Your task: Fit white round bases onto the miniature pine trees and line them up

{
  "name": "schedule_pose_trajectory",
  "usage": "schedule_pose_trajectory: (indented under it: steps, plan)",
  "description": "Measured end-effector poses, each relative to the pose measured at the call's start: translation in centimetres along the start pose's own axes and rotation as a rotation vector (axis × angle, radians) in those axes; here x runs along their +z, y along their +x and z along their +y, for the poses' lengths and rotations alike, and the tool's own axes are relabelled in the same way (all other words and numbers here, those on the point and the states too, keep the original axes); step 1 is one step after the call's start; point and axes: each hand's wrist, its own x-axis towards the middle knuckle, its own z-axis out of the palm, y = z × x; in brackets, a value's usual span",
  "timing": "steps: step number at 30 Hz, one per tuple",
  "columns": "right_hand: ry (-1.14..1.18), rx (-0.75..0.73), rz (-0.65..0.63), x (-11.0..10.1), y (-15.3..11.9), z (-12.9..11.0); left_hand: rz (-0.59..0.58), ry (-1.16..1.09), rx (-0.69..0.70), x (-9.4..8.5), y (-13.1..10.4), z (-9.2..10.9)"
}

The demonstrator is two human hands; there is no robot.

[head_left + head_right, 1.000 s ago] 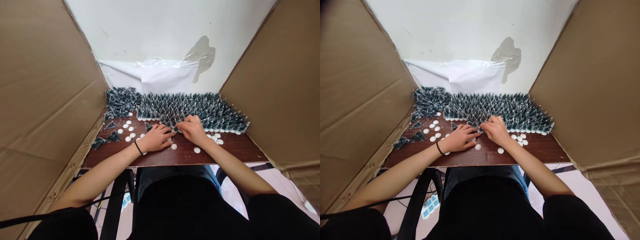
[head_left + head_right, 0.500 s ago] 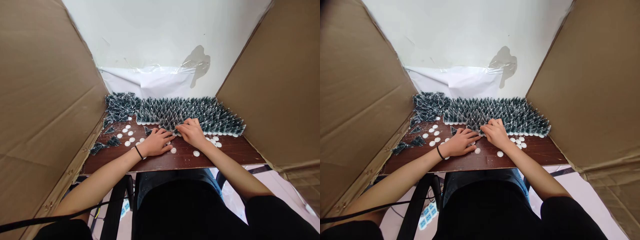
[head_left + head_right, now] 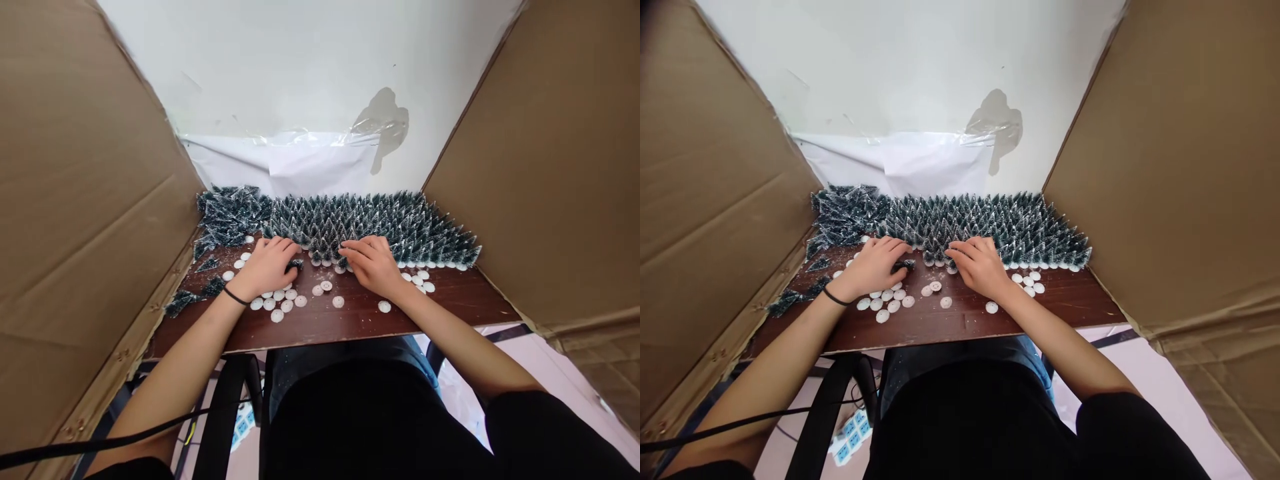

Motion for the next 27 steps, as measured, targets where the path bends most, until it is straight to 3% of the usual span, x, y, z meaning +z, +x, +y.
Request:
schedule_pose_trajectory:
  steps: [3, 6, 9, 14, 21, 27]
  plan:
    - [0.016, -0.059, 0.036, 0.1, -0.1, 0.1, -0.146, -0.033, -0.015, 0.4, 0.3, -0.8]
    - [0.048, -0.076, 0.020, 0.2, -0.3, 0.2, -0.199, -0.106, -0.003, 0.6, 0.6, -1.2]
    - [0.073, -0.064, -0.014, 0.4, -0.4, 0.0, -0.124, -0.229, 0.006, 0.4, 0.6, -1.4]
    - [0.077, -0.065, -0.066, 1.0, -0.5, -1.1, 0.042, -0.629, -0.006, -0.1, 0.5, -0.2]
    - [0.036, -0.179, -0.053, 1.8, -0.6, -1.9, 0.015, -0.842, 0.090, 0.6, 0.6, 2.5]
    - [0.068, -0.159, -0.050, 1.7, -0.5, -1.8, -0.005, -0.865, 0.118, 0.5, 0.6, 3.0]
